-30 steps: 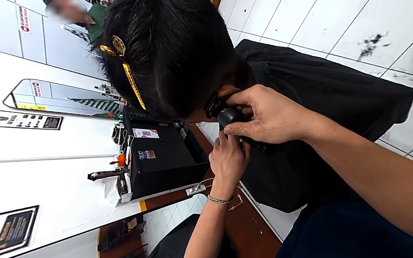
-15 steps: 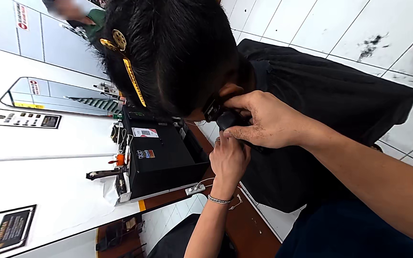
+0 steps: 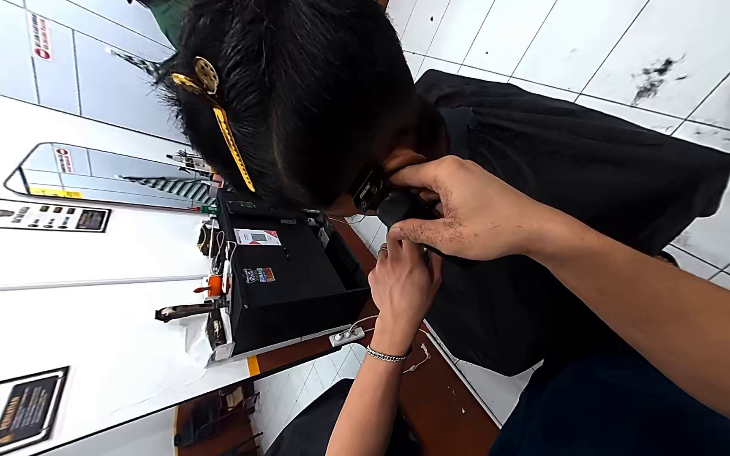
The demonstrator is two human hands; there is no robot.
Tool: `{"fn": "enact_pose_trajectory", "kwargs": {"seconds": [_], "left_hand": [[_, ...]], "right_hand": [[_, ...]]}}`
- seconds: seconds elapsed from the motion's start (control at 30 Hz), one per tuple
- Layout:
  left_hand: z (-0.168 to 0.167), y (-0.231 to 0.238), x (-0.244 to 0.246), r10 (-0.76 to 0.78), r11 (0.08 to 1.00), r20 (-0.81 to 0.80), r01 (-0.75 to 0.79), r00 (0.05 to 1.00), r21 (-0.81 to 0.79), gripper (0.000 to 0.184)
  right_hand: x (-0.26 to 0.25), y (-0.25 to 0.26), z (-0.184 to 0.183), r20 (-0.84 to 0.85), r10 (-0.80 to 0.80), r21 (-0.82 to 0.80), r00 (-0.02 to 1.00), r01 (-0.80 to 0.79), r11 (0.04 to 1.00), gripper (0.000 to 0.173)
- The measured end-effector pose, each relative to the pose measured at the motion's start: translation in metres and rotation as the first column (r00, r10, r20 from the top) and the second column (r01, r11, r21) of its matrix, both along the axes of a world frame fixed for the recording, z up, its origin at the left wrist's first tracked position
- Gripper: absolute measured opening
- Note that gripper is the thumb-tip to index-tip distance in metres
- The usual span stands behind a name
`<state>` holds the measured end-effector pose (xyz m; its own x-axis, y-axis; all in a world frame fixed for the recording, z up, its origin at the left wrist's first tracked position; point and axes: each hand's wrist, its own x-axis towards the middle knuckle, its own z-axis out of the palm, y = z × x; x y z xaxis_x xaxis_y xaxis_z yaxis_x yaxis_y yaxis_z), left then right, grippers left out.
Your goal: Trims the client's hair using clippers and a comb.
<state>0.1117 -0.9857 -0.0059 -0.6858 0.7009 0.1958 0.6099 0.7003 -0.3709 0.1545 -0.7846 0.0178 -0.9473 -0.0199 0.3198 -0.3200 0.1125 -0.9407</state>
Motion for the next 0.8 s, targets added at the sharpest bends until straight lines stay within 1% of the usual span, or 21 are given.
{"fn": "enact_pose_trajectory", "kwargs": {"seconds": [0.1,0.13,0.2,0.23,0.27,0.3,0.33,0.37,0.4,0.47,0.5,0.53,0.57,0.6,0.63,0.67,0.7,0.73,0.77,0.8], "left_hand": [[0.0,0.001,-0.001,0.009,1.0,0.009,-0.008,1.0,-0.003,0.037],[0.0,0.001,0.0,0.002,1.0,0.0,-0.002,1.0,-0.013,0.037],[-0.001,-0.002,0.002,-0.069,0.997,-0.047,0.068,0.996,-0.026,0.031],[-0.002,-0.007,0.004,-0.138,0.99,-0.084,0.138,0.987,-0.007,0.03],[-0.002,-0.014,0.009,-0.182,0.983,-0.082,0.185,0.98,0.024,0.03],[0.001,-0.02,0.018,-0.164,0.984,-0.002,0.163,0.987,0.069,0.03],[0.006,-0.024,0.026,-0.124,0.987,0.123,0.111,0.985,0.113,0.034],[0.013,-0.023,0.032,-0.096,0.989,0.192,0.071,0.977,0.129,0.041],[0.018,-0.017,0.034,-0.105,0.989,0.161,0.085,0.981,0.124,0.048],[0.033,0.009,0.033,-0.134,0.986,0.053,0.128,0.989,0.109,0.065],[0.041,0.02,0.033,-0.144,0.983,0.026,0.139,0.989,0.122,0.072],[0.049,0.029,0.034,-0.148,0.978,0.004,0.146,0.989,0.147,0.074],[0.054,0.037,0.034,-0.143,0.975,-0.012,0.143,0.99,0.172,0.074],[0.058,0.044,0.034,-0.133,0.972,-0.025,0.136,0.991,0.191,0.073],[0.061,0.05,0.033,-0.115,0.973,-0.027,0.118,0.993,0.199,0.073],[0.062,0.054,0.033,-0.084,0.978,-0.013,0.085,0.996,0.191,0.073],[0.062,0.057,0.033,-0.047,0.982,0.008,0.045,0.999,0.182,0.074],[0.061,0.061,0.033,-0.002,0.984,0.038,-0.004,0.999,0.176,0.074],[0.059,0.064,0.035,0.044,0.983,0.068,-0.055,0.997,0.175,0.073],[0.057,0.065,0.037,0.084,0.978,0.093,-0.1,0.992,0.182,0.072]], "right_hand": [[0.0,0.004,-0.001,0.025,0.007,0.053,1.0,-0.008,0.999,0.044],[0.0,0.003,-0.001,0.022,-0.006,0.042,1.0,0.005,0.999,0.043],[0.005,-0.005,0.004,-0.027,-0.018,0.006,0.999,0.018,1.0,0.041],[0.011,-0.012,0.008,-0.06,0.008,0.015,0.998,-0.008,1.0,0.04],[0.018,-0.017,0.012,-0.103,0.047,0.03,0.993,-0.045,0.999,0.037],[0.025,-0.019,0.012,-0.157,0.119,0.035,0.98,-0.115,0.993,0.034],[0.033,-0.018,0.009,-0.207,0.2,0.01,0.958,-0.202,0.979,0.032],[0.04,-0.012,0.005,-0.259,0.251,-0.05,0.933,-0.272,0.961,0.033],[0.05,-0.001,0.003,-0.283,0.261,-0.128,0.923,-0.306,0.943,0.035],[0.07,0.03,0.001,-0.284,0.158,-0.324,0.946,-0.249,0.913,0.038],[0.076,0.046,-0.002,-0.263,0.074,-0.461,0.962,-0.192,0.866,0.038],[0.08,0.062,-0.008,-0.222,-0.019,-0.603,0.975,-0.122,0.788,0.032],[0.083,0.076,-0.012,-0.158,-0.102,-0.732,0.982,-0.047,0.679,0.021],[0.082,0.088,-0.014,-0.063,-0.192,-0.848,0.979,0.049,0.528,0.013],[0.08,0.097,-0.016,0.044,-0.27,-0.904,0.962,0.153,0.4,0.022],[0.079,0.104,-0.018,0.143,-0.321,-0.919,0.936,0.246,0.309,0.035],[0.078,0.111,-0.021,0.209,-0.345,-0.909,0.915,0.312,0.278,0.047],[0.077,0.116,-0.02,0.238,-0.361,-0.895,0.902,0.348,0.28,0.057],[0.075,0.118,-0.015,0.249,-0.38,-0.876,0.891,0.375,0.303,0.061],[0.075,0.118,-0.007,0.236,-0.385,-0.853,0.892,0.38,0.357,0.059]]}}
